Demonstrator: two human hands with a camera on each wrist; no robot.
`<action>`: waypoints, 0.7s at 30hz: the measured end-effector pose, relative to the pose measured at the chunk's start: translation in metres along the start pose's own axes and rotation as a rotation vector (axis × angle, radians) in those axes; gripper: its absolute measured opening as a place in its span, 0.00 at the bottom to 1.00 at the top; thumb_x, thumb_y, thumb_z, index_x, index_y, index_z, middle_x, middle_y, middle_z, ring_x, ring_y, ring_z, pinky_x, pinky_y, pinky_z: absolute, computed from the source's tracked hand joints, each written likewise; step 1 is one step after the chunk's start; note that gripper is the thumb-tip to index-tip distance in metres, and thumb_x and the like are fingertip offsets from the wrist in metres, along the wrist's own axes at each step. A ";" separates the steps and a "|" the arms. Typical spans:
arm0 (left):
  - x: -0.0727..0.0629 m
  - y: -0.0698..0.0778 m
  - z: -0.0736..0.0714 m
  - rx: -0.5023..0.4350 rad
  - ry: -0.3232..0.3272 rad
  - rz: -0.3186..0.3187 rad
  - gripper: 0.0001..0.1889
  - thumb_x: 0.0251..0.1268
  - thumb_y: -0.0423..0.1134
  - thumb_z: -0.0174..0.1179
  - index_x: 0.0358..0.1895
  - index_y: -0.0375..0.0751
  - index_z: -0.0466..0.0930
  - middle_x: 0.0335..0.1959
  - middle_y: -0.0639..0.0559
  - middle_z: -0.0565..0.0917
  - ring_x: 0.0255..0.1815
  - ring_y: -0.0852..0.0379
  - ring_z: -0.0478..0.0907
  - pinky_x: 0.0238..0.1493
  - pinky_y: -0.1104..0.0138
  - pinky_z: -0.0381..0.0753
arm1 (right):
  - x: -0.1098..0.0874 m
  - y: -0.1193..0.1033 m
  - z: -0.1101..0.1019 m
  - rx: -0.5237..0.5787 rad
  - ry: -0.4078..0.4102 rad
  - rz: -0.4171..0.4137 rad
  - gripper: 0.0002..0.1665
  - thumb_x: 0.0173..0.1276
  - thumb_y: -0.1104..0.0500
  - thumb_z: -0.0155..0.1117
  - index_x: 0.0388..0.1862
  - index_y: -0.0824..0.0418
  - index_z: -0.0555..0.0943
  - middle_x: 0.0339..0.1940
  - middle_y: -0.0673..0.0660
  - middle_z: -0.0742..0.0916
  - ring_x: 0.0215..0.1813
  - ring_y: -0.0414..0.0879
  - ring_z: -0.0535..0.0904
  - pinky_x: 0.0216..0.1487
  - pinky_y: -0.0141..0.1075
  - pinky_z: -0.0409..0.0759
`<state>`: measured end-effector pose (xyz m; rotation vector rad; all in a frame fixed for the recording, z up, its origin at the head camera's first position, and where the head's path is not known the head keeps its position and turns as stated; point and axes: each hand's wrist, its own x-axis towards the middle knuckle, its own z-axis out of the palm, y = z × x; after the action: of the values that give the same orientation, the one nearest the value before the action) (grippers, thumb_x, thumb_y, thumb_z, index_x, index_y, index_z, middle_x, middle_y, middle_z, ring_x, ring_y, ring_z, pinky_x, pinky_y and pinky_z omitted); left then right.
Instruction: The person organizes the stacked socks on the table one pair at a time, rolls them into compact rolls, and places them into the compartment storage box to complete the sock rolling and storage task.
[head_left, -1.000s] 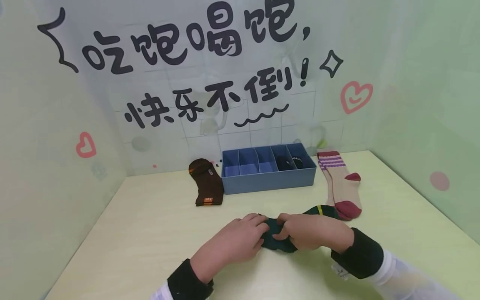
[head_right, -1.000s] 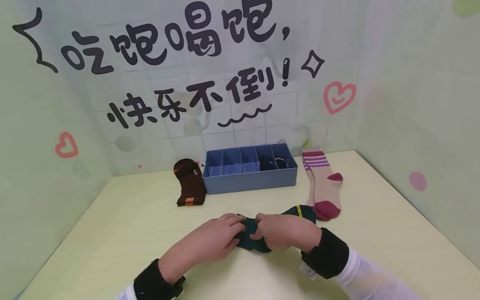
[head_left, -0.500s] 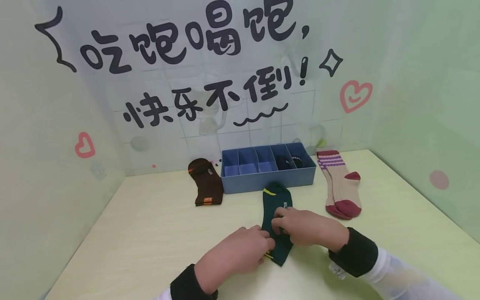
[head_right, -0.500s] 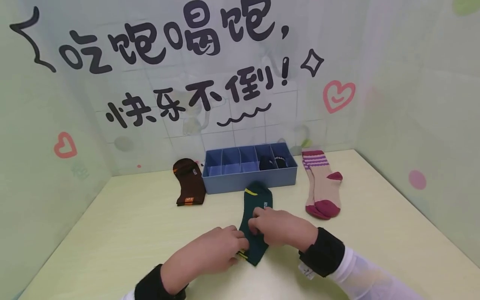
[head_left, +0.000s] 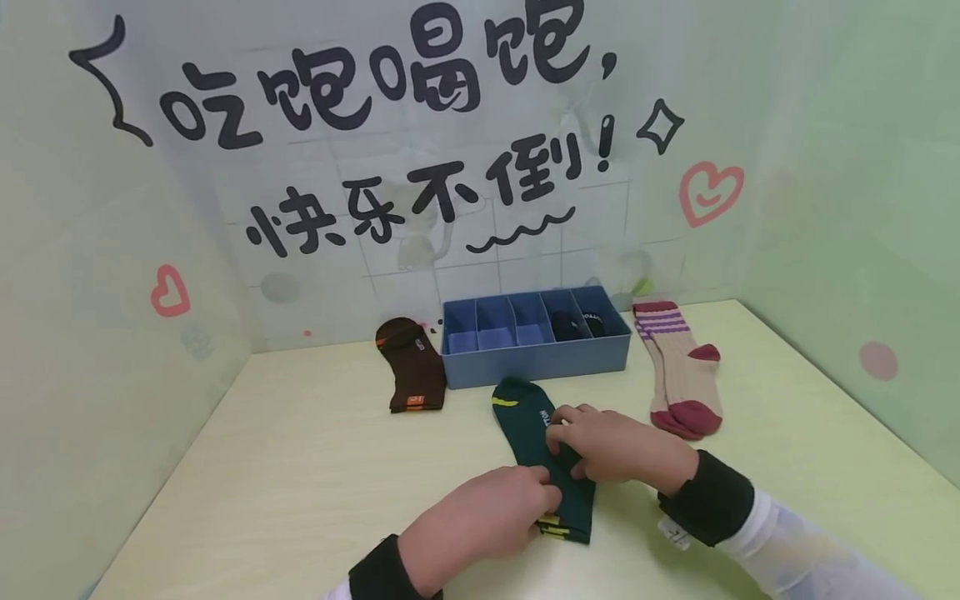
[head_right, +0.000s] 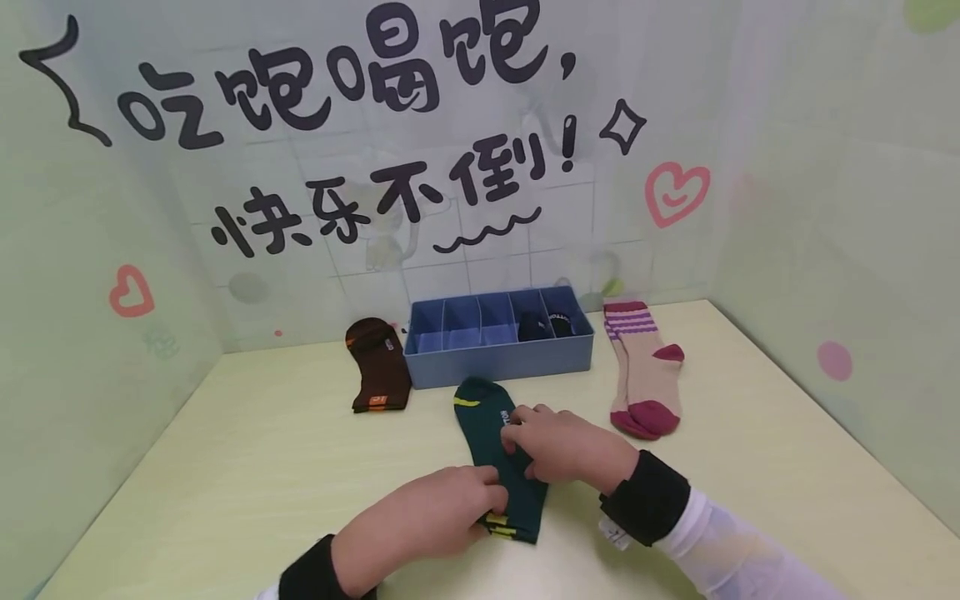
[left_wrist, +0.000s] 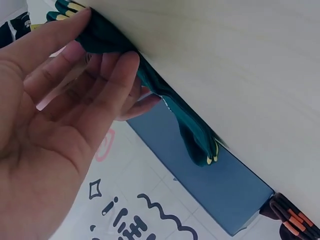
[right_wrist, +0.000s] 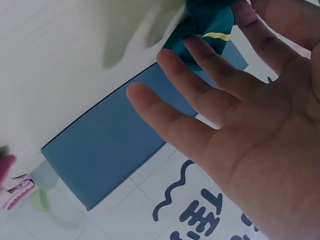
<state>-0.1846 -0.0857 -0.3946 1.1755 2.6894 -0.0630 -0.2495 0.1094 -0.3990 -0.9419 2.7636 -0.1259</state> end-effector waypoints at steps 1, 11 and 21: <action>0.000 0.000 0.000 0.014 0.005 -0.005 0.13 0.70 0.41 0.73 0.54 0.55 0.88 0.44 0.60 0.83 0.35 0.66 0.75 0.49 0.76 0.82 | 0.001 -0.001 0.000 -0.007 0.005 0.001 0.14 0.68 0.58 0.78 0.47 0.49 0.82 0.68 0.59 0.81 0.65 0.58 0.78 0.65 0.57 0.83; 0.000 0.003 0.003 0.115 0.096 -0.067 0.08 0.71 0.47 0.72 0.48 0.55 0.93 0.40 0.59 0.89 0.34 0.64 0.78 0.47 0.72 0.85 | 0.002 -0.007 0.000 -0.120 0.063 -0.004 0.17 0.71 0.54 0.75 0.58 0.47 0.89 0.72 0.57 0.81 0.71 0.58 0.78 0.68 0.61 0.80; 0.002 -0.011 0.004 -0.178 0.093 -0.257 0.03 0.71 0.36 0.70 0.40 0.43 0.92 0.26 0.53 0.86 0.22 0.62 0.73 0.31 0.73 0.79 | -0.022 -0.047 -0.013 -0.122 -0.028 -0.168 0.06 0.69 0.52 0.78 0.44 0.48 0.92 0.39 0.46 0.86 0.39 0.39 0.78 0.49 0.39 0.86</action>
<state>-0.1938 -0.0925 -0.3992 0.7968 2.8417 0.1923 -0.2078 0.0854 -0.3754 -1.1971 2.6892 0.0290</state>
